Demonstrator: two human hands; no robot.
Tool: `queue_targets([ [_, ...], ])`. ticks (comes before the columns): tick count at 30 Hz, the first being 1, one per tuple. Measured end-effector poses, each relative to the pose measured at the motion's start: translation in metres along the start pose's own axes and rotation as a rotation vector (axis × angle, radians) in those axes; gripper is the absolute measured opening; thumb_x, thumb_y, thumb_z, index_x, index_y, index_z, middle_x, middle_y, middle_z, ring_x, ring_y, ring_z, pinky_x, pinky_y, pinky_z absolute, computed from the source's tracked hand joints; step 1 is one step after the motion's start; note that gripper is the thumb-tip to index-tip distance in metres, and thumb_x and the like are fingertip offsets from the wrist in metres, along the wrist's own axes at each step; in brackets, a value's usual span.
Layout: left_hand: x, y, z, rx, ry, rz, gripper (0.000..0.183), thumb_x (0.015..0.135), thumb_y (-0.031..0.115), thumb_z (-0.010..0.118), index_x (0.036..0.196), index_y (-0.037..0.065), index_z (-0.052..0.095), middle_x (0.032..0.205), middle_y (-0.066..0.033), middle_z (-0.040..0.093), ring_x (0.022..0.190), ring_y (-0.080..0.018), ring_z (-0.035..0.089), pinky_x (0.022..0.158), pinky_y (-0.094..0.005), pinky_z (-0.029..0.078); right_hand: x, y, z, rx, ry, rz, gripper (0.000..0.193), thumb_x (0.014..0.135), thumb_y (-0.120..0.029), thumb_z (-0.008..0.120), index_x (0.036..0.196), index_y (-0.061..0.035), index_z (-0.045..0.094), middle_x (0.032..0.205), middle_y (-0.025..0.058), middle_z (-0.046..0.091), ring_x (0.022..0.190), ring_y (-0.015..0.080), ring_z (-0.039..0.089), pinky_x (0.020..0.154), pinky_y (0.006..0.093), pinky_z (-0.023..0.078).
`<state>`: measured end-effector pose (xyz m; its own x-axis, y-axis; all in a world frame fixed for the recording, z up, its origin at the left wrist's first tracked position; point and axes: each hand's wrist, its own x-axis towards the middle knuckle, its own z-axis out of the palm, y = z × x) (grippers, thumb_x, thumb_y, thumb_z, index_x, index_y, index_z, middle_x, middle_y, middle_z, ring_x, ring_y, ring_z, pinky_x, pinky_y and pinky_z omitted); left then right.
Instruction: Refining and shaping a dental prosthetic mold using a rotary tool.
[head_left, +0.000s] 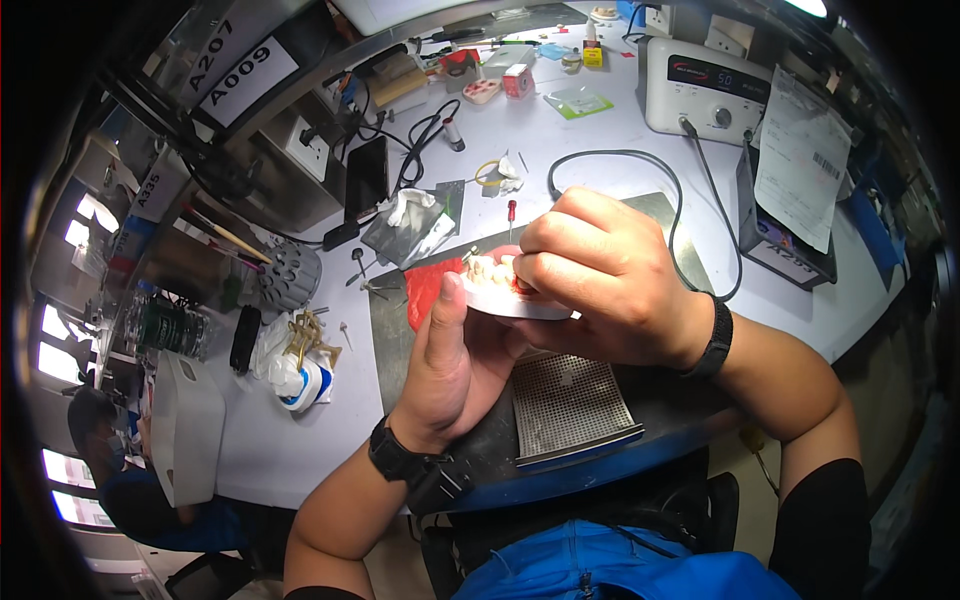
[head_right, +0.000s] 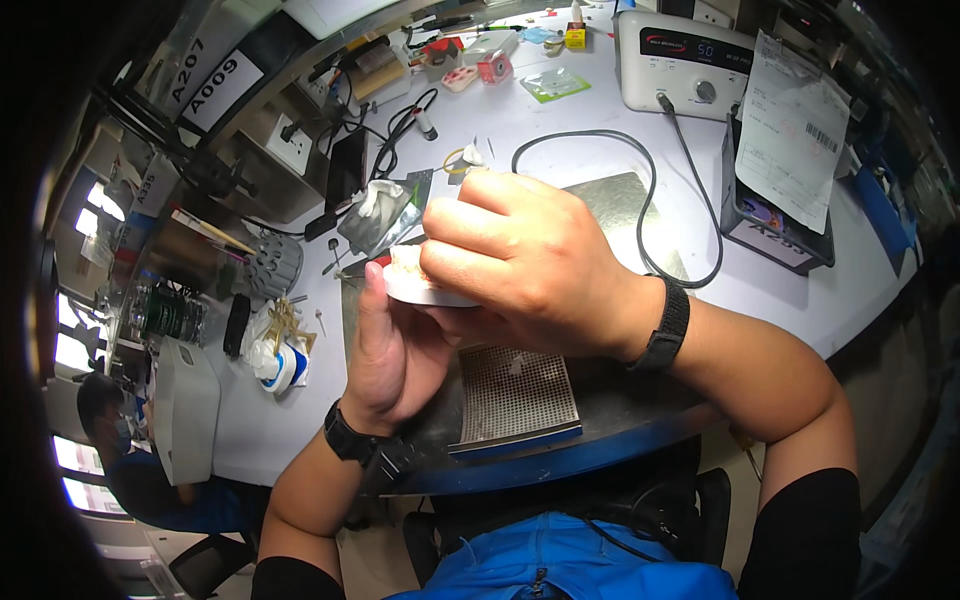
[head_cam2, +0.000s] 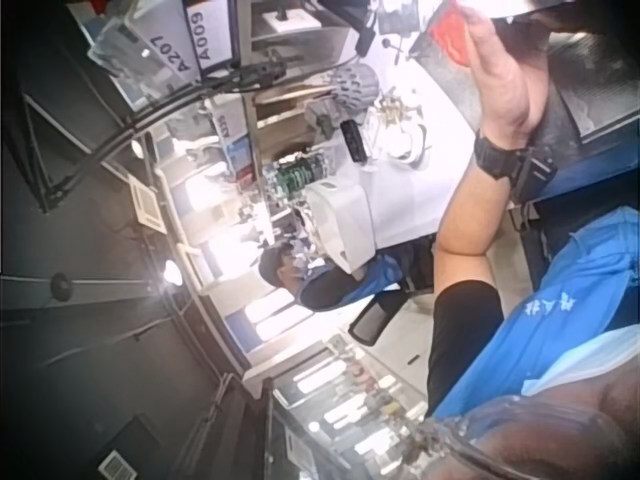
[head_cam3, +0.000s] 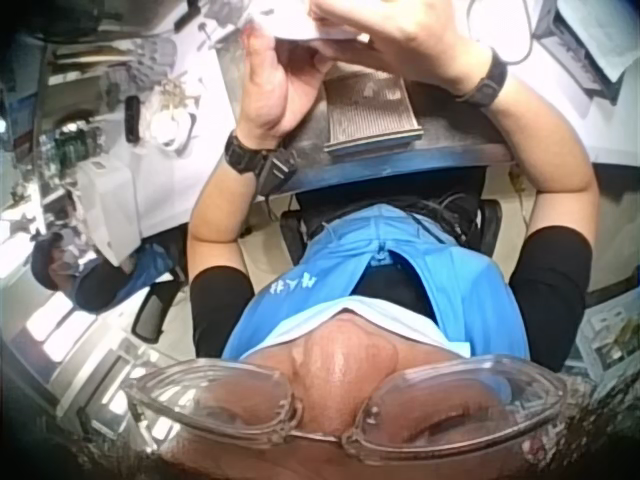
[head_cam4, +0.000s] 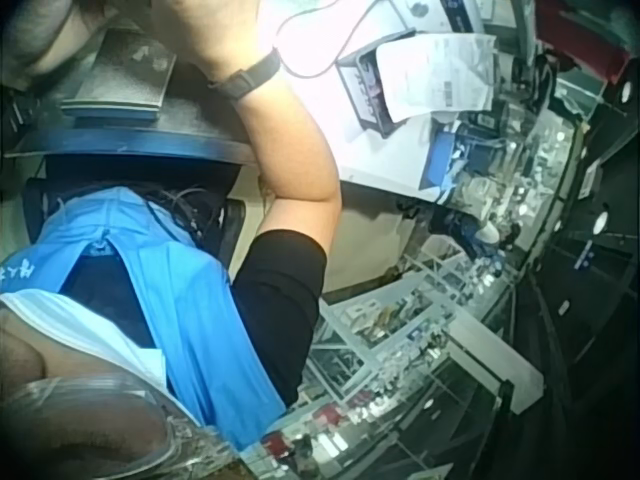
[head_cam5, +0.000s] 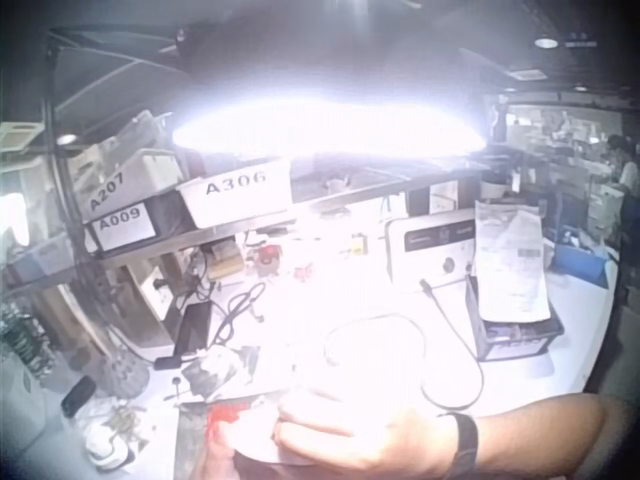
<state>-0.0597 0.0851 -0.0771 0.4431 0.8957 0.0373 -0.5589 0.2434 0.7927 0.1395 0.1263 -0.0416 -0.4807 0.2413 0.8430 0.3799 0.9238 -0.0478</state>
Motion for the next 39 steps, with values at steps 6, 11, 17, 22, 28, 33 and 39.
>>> queue_targets([
  [6,0.000,0.001,0.003,0.011,0.013,-0.023,0.071,0.106,0.060,0.044,0.147,0.002,0.043,0.136,-0.0123,0.057,0.125,-0.0227,0.058,0.107,-0.0392,0.048,0.001,-0.003,0.000,0.023,-0.015,0.018,0.038,0.059,-0.016,0.086,0.086,-0.0045,0.062,0.083,0.0066,0.057,0.069,0.0252,0.053,0.058,0.0364,0.044],
  [11,0.000,-0.001,0.007,0.018,0.019,-0.011,0.075,0.104,0.062,0.046,0.149,0.002,0.037,0.135,-0.0139,0.055,0.126,-0.0242,0.058,0.108,-0.0408,0.048,0.001,-0.003,0.002,0.052,-0.013,0.059,0.036,0.061,-0.014,0.086,0.085,-0.0053,0.061,0.082,0.0064,0.056,0.070,0.0250,0.053,0.059,0.0362,0.044],
  [17,0.000,-0.004,0.002,0.227,-0.085,0.087,0.076,0.102,0.061,0.050,0.150,0.004,0.032,0.136,-0.0146,0.052,0.124,-0.0252,0.058,0.110,-0.0435,0.047,-0.001,0.002,0.003,0.225,-0.013,0.094,0.032,0.065,-0.011,0.086,0.086,-0.0046,0.062,0.084,0.0077,0.057,0.073,0.0256,0.055,0.063,0.0361,0.045],
  [22,-0.001,-0.004,-0.002,0.438,0.025,0.153,0.068,0.102,0.060,0.051,0.139,0.003,0.042,0.127,-0.0145,0.057,0.117,-0.0207,0.059,0.103,-0.0366,0.048,-0.004,0.005,0.004,0.419,-0.066,0.193,0.029,0.072,-0.012,0.085,0.089,-0.0009,0.064,0.089,0.0099,0.057,0.078,0.0237,0.058,0.069,0.0334,0.048],
  [28,-0.002,-0.002,-0.002,0.572,0.004,0.221,0.077,0.098,0.068,0.051,0.134,0.001,0.044,0.122,-0.0140,0.054,0.112,-0.0220,0.060,0.101,-0.0390,0.049,-0.005,0.003,0.005,0.550,-0.070,0.261,0.031,0.073,-0.014,0.087,0.091,0.0000,0.066,0.090,0.0091,0.057,0.084,0.0212,0.059,0.072,0.0319,0.048],
  [33,-0.004,-0.005,0.000,0.587,0.009,0.252,0.079,0.096,0.070,0.052,0.132,0.001,0.042,0.121,-0.0151,0.054,0.111,-0.0221,0.060,0.098,-0.0380,0.051,-0.006,0.004,0.004,0.657,-0.081,0.275,0.031,0.074,-0.014,0.087,0.093,-0.0006,0.066,0.093,0.0093,0.058,0.088,0.0210,0.059,0.074,0.0321,0.048],
  [39,-0.005,-0.008,-0.003,0.554,0.067,0.303,0.079,0.091,0.067,0.062,0.128,0.000,0.043,0.115,-0.0125,0.056,0.105,-0.0163,0.057,0.092,-0.0311,0.047,-0.009,0.005,0.015,0.874,-0.096,0.317,0.035,0.077,-0.008,0.086,0.103,-0.0011,0.065,0.104,0.0109,0.062,0.096,0.0204,0.059,0.085,0.0330,0.048],
])
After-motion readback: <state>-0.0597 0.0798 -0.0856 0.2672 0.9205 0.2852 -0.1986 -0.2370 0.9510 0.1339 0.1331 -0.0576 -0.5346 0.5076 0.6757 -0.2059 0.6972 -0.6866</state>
